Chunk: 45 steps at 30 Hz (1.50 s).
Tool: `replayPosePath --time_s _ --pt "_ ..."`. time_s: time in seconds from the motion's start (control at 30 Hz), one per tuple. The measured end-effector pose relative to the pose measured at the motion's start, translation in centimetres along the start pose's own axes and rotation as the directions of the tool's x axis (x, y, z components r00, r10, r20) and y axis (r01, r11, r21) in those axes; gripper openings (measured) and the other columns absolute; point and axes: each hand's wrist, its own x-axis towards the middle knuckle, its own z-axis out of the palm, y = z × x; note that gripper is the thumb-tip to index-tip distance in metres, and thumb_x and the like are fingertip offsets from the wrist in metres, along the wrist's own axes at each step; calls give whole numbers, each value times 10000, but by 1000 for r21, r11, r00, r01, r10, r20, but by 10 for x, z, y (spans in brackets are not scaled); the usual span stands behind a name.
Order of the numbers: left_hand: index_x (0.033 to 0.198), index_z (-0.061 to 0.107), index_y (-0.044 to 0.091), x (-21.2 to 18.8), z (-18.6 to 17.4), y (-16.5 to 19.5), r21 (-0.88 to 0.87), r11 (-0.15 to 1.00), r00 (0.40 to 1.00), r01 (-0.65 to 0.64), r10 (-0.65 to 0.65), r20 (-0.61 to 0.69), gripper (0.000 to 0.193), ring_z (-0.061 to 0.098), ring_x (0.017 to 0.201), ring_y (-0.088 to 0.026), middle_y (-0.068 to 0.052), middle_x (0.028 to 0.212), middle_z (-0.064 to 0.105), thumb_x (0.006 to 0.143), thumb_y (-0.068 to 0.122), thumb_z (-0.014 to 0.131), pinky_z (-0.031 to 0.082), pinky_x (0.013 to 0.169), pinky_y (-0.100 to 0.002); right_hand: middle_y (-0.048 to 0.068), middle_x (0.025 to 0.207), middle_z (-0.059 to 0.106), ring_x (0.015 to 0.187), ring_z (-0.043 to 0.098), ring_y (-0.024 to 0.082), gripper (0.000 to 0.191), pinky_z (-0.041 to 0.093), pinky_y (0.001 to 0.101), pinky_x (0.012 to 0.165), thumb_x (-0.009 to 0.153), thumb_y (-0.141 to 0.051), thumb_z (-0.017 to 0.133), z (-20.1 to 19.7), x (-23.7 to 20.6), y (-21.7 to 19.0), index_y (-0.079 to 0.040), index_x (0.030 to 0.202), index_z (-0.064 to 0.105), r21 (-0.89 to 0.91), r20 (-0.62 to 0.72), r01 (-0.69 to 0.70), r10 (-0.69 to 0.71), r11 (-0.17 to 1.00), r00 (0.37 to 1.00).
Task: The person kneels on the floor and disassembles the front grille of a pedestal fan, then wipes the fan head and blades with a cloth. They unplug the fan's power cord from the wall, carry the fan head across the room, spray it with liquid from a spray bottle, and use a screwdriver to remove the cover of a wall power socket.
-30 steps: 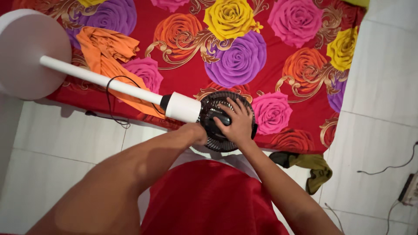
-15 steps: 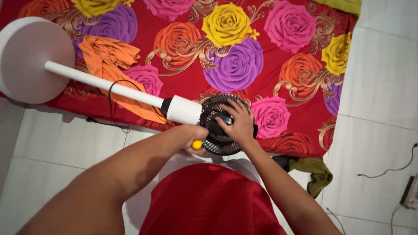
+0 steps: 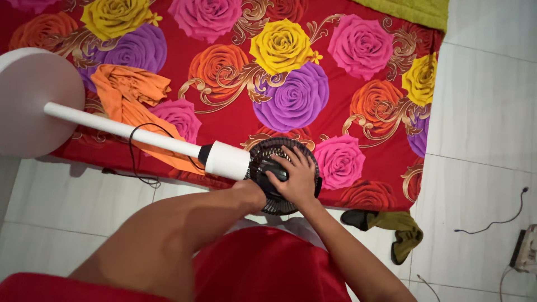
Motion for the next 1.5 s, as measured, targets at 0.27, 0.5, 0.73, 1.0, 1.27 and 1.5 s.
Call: replayPosePath --time_s 0.27,0.5,0.73,1.0,1.27,1.5 --pt "1157 789 161 -13 7 28 204 979 999 16 -7 -44 357 729 1069 -253 -73 1164 758 824 260 707 591 867 -450 59 1430 625 1385 510 329 489 307 535 1156 787 -449 804 1 -1 0 -239 1225 749 6 -13 8 -7 1000 1000" --pt "1152 790 166 -76 -55 15 274 960 995 -60 78 -57 364 721 1088 -258 -88 1158 755 825 292 689 578 908 -446 87 1454 608 1390 497 349 492 328 542 1146 832 -446 774 -17 13 13 -226 1270 729 22 73 24 -26 999 997" --pt "1213 735 120 -112 -130 -69 -117 990 946 77 -110 -305 435 704 1154 -321 -137 1258 718 885 390 642 560 956 -466 121 1425 636 1360 544 338 477 385 483 1133 893 -383 723 4 -9 53 -127 1294 696 116 -50 -130 136 985 989" --pt "1358 586 -1 -14 -86 -162 -572 815 616 -91 -406 -676 655 557 1227 -485 -345 1308 543 767 237 733 474 1000 -511 -9 1520 486 1407 446 267 797 396 556 1100 872 -728 381 3 -86 146 -283 1527 472 299 677 -954 704 4 215" --pt "1528 323 306 -46 -18 -124 -206 978 839 43 -147 -524 1106 365 1410 -382 -120 1534 359 618 348 949 321 1095 -706 108 1370 624 1262 530 345 912 425 547 1049 877 -854 307 23 -76 121 -170 1410 587 453 766 -839 613 -300 194" --pt "1466 433 240 -111 -43 -133 -141 989 722 -44 -66 -688 1123 494 1280 -421 -119 1401 506 497 367 987 501 967 -596 116 1299 612 1176 585 350 809 506 570 989 881 -780 401 -17 -51 101 -165 1384 552 543 680 -826 658 -153 325"
